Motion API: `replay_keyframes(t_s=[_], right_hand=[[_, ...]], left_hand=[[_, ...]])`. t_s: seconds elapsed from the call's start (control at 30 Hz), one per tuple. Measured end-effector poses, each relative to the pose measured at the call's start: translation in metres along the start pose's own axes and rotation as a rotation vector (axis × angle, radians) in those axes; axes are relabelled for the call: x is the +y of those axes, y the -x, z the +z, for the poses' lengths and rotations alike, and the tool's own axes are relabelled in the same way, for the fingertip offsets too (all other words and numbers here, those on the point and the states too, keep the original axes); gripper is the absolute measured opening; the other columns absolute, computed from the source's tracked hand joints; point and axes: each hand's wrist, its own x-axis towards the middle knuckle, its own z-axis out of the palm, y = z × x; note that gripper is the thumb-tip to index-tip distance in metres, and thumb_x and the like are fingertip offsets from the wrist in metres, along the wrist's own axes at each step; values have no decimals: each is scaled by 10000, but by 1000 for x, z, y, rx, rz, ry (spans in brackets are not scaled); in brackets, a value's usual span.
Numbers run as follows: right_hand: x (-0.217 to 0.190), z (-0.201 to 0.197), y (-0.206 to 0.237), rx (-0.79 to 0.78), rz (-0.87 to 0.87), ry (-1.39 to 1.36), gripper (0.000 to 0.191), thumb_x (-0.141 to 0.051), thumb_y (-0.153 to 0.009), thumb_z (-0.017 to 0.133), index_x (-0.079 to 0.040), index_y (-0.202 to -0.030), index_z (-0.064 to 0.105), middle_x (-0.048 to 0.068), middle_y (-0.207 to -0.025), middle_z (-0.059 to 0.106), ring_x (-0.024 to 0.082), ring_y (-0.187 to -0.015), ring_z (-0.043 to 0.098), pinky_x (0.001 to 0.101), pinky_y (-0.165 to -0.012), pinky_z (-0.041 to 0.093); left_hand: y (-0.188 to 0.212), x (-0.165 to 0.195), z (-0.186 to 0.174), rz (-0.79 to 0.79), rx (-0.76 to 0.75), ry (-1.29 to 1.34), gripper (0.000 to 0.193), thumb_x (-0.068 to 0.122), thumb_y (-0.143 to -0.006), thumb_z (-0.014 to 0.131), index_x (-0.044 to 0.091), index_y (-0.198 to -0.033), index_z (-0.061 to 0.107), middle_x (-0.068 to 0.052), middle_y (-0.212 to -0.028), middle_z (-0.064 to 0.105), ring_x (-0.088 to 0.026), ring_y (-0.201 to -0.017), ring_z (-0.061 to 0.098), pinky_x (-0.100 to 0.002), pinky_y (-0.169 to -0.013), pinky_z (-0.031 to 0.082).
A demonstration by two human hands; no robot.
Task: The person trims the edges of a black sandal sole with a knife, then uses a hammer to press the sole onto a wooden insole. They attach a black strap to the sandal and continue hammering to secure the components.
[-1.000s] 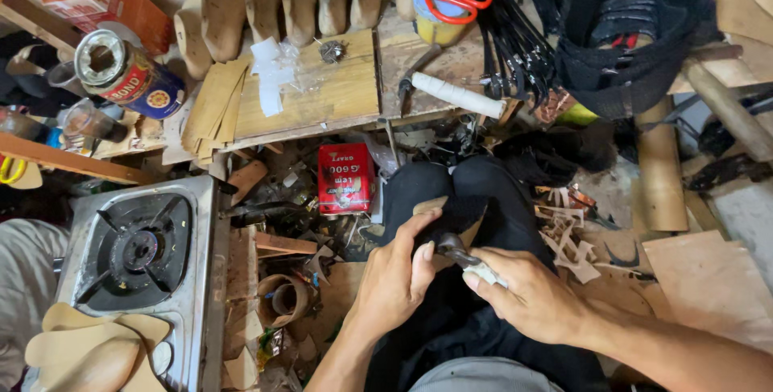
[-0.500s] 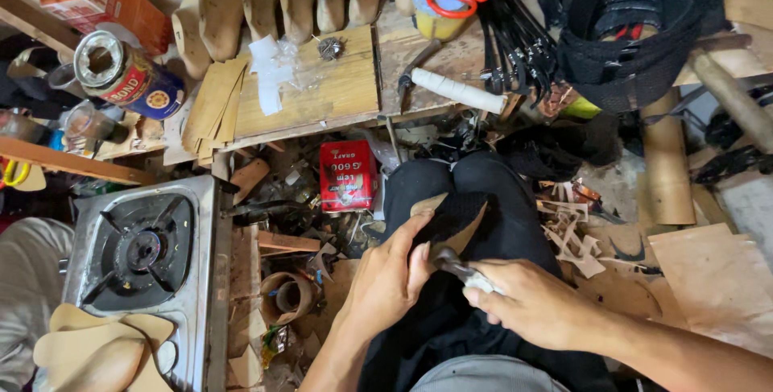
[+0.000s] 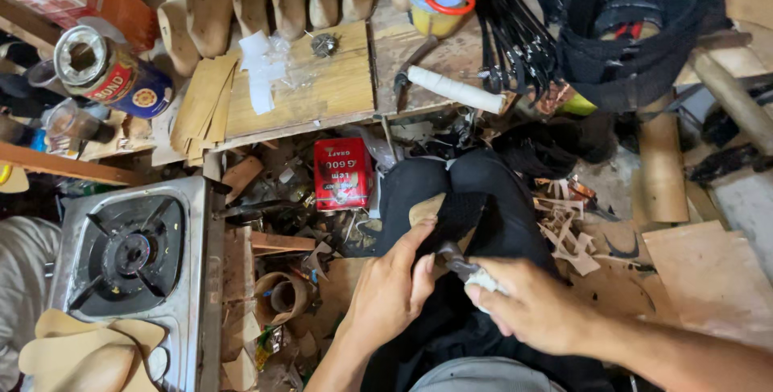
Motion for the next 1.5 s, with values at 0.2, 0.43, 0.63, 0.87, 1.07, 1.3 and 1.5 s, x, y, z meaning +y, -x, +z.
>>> replay_keyframes(t_s=[0.2, 0.43, 0.63, 0.87, 1.07, 1.3, 1.5], right_hand=[[12, -6, -12, 64, -86, 303, 194, -238, -925, 613, -48, -884, 625, 122, -581, 641, 276, -495, 630, 422, -510, 481], [9, -3, -18, 141, -115, 380, 158, -210, -895, 633, -68, -956, 665, 205, -647, 665, 391, -635, 684, 476, -576, 490], [-4, 10, 3, 152, -138, 135, 213, -246, -927, 606, -70, -1017, 685, 53, -647, 736, 181, -522, 738, 338, -514, 589], [34, 41, -22, 323, -74, -8, 239, -217, -934, 578, -34, -1031, 697, 68, -610, 678, 156, -462, 645, 314, -453, 528], [35, 48, -26, 536, -491, -144, 267, -240, -1054, 559, 11, -1085, 645, 39, -694, 666, 117, -551, 647, 270, -528, 537], [46, 57, -51, 532, -517, -200, 234, -228, -989, 592, -14, -1029, 679, 73, -650, 658, 187, -489, 635, 329, -465, 525], [62, 42, -48, 158, -170, 540, 272, -336, -904, 711, -66, -884, 685, 199, -725, 710, 407, -711, 689, 505, -645, 523]], left_hand=[[-13, -4, -4, 16, 4, 52, 348, 118, -996, 579, 40, -1335, 562, -189, -1345, 685, -411, -1117, 701, -438, -894, 590], [-15, -2, -7, 30, 17, 33, 301, 99, -1004, 597, 34, -1298, 597, -204, -1334, 680, -414, -1206, 660, -441, -968, 565], [-5, -10, -5, -31, 104, 147, 316, 63, -995, 573, 33, -1310, 576, -208, -1267, 714, -385, -1057, 749, -389, -895, 587], [-9, -12, -12, -180, 45, 188, 371, 84, -985, 564, 61, -1355, 560, -189, -1081, 761, -397, -822, 732, -401, -752, 578], [-7, -22, -14, -49, 93, 128, 376, 77, -1012, 553, 29, -1384, 536, -222, -1220, 725, -421, -1066, 719, -421, -902, 571], [-14, -40, -26, -27, 46, 159, 372, 103, -1044, 500, 29, -1409, 489, -201, -1339, 697, -392, -1220, 677, -413, -1017, 540], [-35, -32, -76, -323, -304, -1, 361, 153, -1075, 485, 110, -1421, 578, -294, -1025, 730, -389, -910, 733, -396, -799, 578]])
